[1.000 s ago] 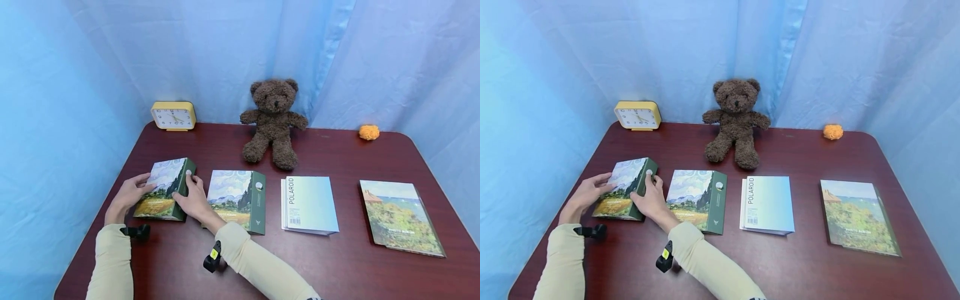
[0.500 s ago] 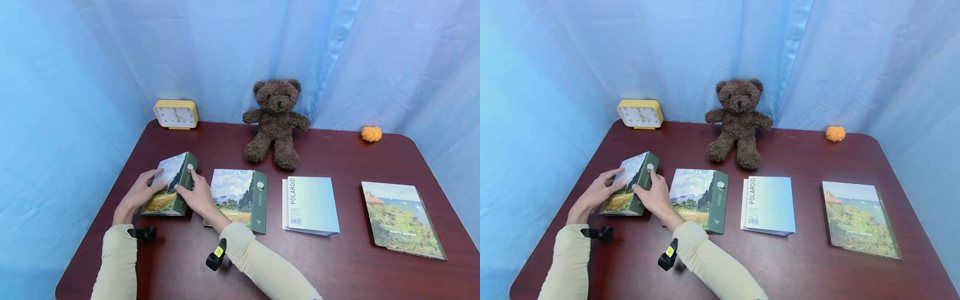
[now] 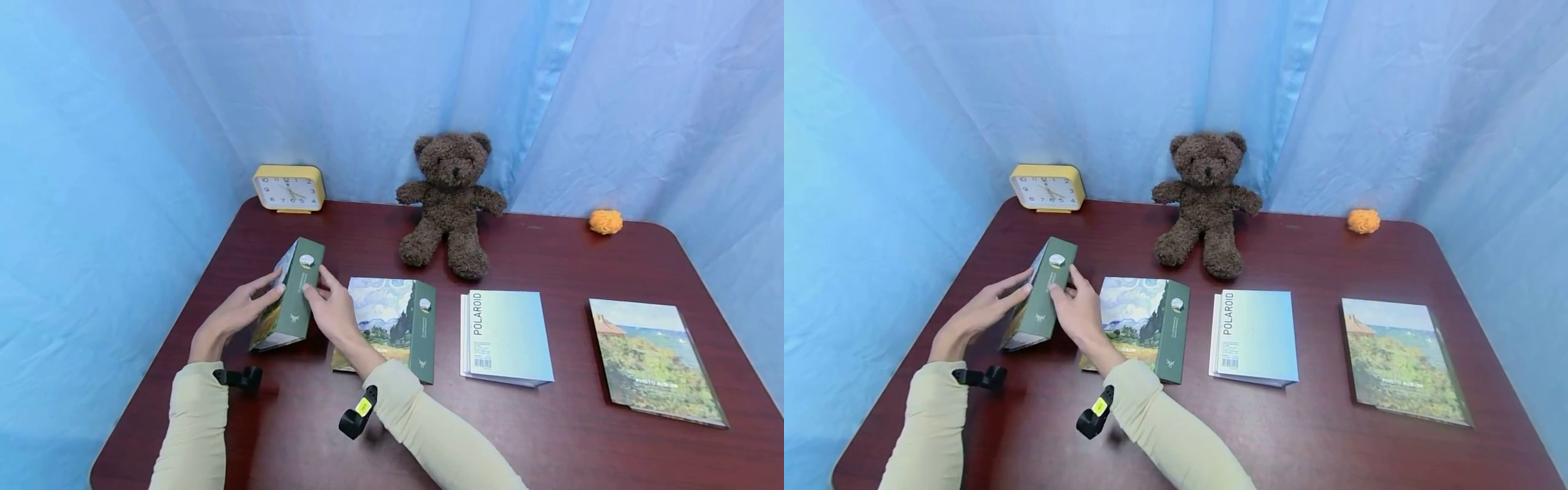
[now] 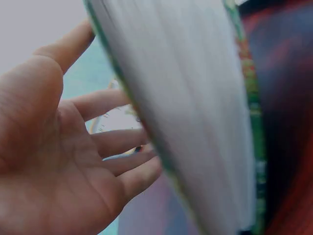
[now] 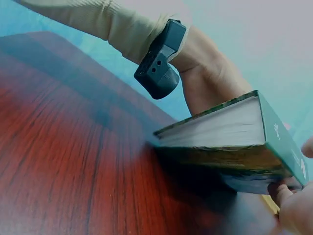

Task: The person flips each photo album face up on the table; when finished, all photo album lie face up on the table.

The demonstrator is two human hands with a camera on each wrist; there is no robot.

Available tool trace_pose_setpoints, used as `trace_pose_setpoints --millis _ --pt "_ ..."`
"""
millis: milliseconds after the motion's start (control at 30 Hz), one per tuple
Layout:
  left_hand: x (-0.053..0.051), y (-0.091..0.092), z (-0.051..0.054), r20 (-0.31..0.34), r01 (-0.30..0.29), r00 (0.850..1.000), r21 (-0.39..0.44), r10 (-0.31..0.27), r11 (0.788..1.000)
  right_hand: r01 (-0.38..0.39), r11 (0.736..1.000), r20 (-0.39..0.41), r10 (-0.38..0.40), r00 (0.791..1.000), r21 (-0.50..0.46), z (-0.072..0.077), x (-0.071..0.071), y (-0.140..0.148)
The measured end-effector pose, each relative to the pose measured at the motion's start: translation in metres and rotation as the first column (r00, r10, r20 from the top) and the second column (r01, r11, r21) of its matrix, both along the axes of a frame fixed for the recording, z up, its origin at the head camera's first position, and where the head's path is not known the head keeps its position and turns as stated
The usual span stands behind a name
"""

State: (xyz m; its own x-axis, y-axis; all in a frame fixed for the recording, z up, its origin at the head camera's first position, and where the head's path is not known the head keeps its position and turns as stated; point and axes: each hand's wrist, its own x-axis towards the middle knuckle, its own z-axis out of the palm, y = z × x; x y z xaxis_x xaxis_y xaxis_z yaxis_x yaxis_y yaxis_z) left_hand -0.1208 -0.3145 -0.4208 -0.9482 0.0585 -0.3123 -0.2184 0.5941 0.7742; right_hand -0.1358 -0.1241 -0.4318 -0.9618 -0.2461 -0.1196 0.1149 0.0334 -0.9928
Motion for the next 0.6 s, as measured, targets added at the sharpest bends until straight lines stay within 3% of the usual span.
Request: trace_pose_setpoints --millis 133,333,600 --pt "0.002 0.001 0.006 -0.044 0.014 0.999 0.107 -0.009 0.994 0.011 0.998 0.008 -0.011 1.0 -0.055 0.004 0.001 0.0" --pt "0.005 0.0 0.014 -0.106 0.03 0.994 0.312 0.004 0.95 0.019 0.987 -0.027 -0.023 0.999 -0.158 0.013 0.004 -0.005" --pt "0.008 -0.006 0.015 -0.138 -0.002 0.989 0.361 0.056 0.933 0.009 0.99 -0.115 -0.025 0.993 -0.142 0.015 0.008 -0.017"
